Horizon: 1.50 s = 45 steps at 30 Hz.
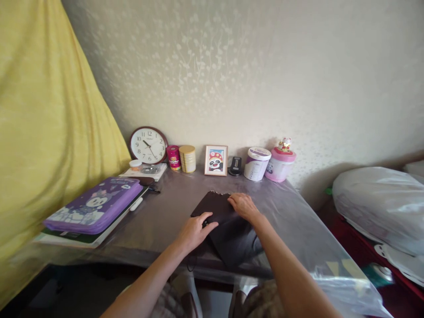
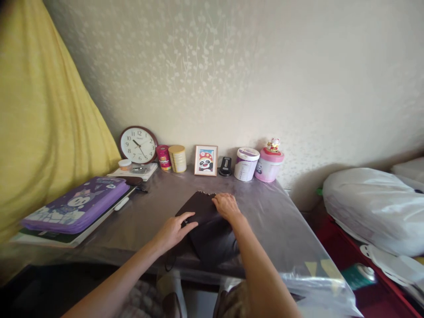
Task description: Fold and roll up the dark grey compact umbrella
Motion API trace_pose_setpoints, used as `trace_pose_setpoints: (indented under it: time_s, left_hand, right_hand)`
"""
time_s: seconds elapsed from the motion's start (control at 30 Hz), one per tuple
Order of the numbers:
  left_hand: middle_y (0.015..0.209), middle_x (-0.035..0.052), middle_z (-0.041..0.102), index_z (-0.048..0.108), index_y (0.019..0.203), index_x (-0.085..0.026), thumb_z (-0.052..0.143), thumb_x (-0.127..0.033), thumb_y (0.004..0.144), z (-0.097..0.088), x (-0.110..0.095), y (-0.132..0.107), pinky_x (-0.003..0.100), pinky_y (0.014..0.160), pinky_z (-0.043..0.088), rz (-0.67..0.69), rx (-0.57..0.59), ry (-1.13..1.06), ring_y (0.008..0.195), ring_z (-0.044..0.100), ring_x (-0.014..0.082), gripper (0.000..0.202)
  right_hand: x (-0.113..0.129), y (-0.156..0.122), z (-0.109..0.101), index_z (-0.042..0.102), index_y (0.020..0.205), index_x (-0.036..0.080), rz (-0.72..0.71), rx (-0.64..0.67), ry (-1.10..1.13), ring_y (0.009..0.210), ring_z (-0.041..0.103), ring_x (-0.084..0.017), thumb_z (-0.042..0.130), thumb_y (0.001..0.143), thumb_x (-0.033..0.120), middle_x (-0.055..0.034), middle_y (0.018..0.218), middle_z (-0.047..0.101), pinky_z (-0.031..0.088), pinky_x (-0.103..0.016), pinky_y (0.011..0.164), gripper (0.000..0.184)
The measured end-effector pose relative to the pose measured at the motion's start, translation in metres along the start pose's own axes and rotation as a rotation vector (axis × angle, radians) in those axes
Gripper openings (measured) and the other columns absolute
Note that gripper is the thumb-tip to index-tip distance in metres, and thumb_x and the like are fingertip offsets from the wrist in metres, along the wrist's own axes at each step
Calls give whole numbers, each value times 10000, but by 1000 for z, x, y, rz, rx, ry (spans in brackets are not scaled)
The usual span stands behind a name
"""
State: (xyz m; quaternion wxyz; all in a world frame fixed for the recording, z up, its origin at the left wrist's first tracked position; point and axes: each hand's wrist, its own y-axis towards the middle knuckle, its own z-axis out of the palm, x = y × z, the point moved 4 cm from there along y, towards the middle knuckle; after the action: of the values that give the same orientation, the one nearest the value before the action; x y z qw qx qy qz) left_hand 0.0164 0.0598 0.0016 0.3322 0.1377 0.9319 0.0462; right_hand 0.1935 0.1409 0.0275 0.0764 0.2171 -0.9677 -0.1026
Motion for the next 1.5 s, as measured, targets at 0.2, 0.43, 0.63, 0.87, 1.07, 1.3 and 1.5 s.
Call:
trace_pose_setpoints:
  time_s: [0.2,0.43,0.63,0.87,1.07,1.3,1.5]
  left_hand:
    - [1156,69,603,585,1126,-212,470,-459,794,-5,10,8,295,904,375,-102,21,-196,1063,546,225,430]
    - [1131,79,617,618,1090,-176,426,-476,797,-8,17,13,292,890,388,-128,35,-245,1035,559,228,461]
    - [1146,70,609,621,1089,-184,407,-490,796,-8,19,14,279,874,399,-130,29,-261,1040,555,226,475]
    - [1150,65,607,610,1103,-192,405,-492,799,-6,22,15,266,826,423,-135,27,-268,1005,573,218,474]
    - [1134,64,616,614,1096,-195,412,-497,796,-5,22,15,277,841,418,-137,25,-266,1007,572,220,471]
    - [1137,67,615,620,1090,-190,424,-493,788,-7,22,15,290,882,400,-130,26,-253,1035,558,224,471]
    - [1140,65,613,610,1102,-192,416,-504,794,-7,23,15,285,898,384,-116,26,-229,1054,547,215,479]
  right_hand:
    - [-16,-25,-32,608,871,179,-15,19,237,711,587,-136,361,878,312,-31,784,648,408,-234,649,281]
    - [16,-75,-33,596,755,190,-219,275,245,645,559,-119,515,794,339,-10,721,631,400,-217,589,174]
    - [44,-100,-28,596,814,198,-392,386,125,751,555,-141,585,737,333,-20,842,608,401,-239,653,156]
    - [56,-113,-12,585,875,176,-510,427,-24,787,543,-176,602,696,275,-53,861,595,396,-264,648,204]
    - [58,-110,-5,586,836,153,-517,448,-50,780,564,-179,554,710,187,-65,837,602,401,-255,631,134]
    - [58,-107,-6,589,829,155,-496,436,-7,768,577,-174,530,739,217,-60,818,614,402,-252,635,124]
    - [62,-107,-6,596,751,150,-538,450,-1,673,567,-142,453,751,135,-62,774,618,369,-241,578,143]
